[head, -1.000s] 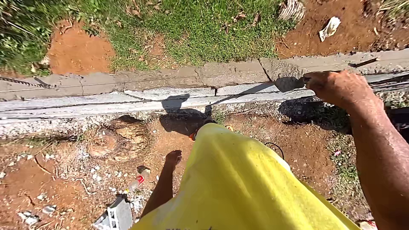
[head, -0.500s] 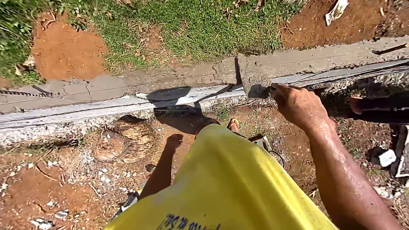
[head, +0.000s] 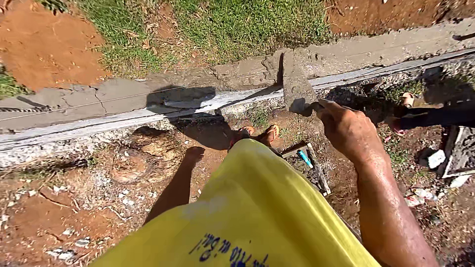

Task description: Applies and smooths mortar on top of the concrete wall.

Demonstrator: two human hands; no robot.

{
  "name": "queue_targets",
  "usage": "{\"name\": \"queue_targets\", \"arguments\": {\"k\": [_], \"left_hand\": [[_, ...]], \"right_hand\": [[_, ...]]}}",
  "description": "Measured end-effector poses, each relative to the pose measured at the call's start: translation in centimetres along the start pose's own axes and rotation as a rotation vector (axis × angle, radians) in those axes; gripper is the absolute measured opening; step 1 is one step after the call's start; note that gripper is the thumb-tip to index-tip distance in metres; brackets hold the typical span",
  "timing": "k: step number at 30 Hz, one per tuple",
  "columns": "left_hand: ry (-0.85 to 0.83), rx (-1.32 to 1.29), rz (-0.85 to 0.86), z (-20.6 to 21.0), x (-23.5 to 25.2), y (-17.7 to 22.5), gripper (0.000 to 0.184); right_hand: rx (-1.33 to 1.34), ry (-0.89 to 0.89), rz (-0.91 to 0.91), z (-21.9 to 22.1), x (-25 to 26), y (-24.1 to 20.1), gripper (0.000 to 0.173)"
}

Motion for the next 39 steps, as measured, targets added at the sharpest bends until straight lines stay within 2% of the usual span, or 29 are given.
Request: {"name": "queue_targets", "arguments": {"k": [4,9,13,18,20,25,29,31,35,39], "left_hand": [[-0.016,-0.015,0.080,0.8,0.8,2.5,0.030],[-0.020,0.022,0.105,1.0,0.9,3.1,0.035],[-0.001,-0.034,0.087,0.2,-0.1,2.3,0.034],[0.040,-0.080,0.081,-1.6,-3.1,-1.8,0.033],[0.044,-0.054,0.065,-1.9,-4.9,-4.4,0.033],[0.067,-0.007,-0.017,-3.7,-8.7,-11.9,0.034],[0.048,0.063,-0.042,-5.9,-8.7,-14.3,0.035],[0.070,0.029,-0.058,-7.4,-7.8,-14.1,0.034],[0.052,-0.043,0.024,-10.4,-4.5,-10.4,0.030],[0.039,-0.075,0.125,-15.1,-1.1,-6.9,0.036]], "right_hand": [[-0.023,0.010,0.054,0.5,-0.1,-1.5,0.040],[-0.084,-0.031,-0.067,2.3,-2.5,-8.0,0.038],[-0.042,-0.005,-0.140,1.5,-2.5,-8.3,0.037],[-0.039,0.067,-0.047,-0.2,-0.1,-3.8,0.037],[-0.060,0.064,-0.027,0.0,0.5,-3.3,0.036],[-0.086,0.015,-0.106,2.5,-1.3,-9.1,0.037],[-0.046,0.019,-0.173,3.9,-3.2,-13.2,0.032],[-0.016,0.027,-0.173,3.9,-3.6,-13.4,0.034],[-0.001,0.050,-0.065,3.4,-3.5,-12.7,0.038],[-0.035,0.046,0.029,4.3,-5.3,-15.9,0.036]]}}
Point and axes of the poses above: each hand's wrist, its own x-axis towards the middle knuckle, its own z-axis out of the palm, y = z × x, the point moved 10 cm from there along x, towards the middle knuckle, and after that the axes turned 11 degrees about z, right-handed, at the moved point
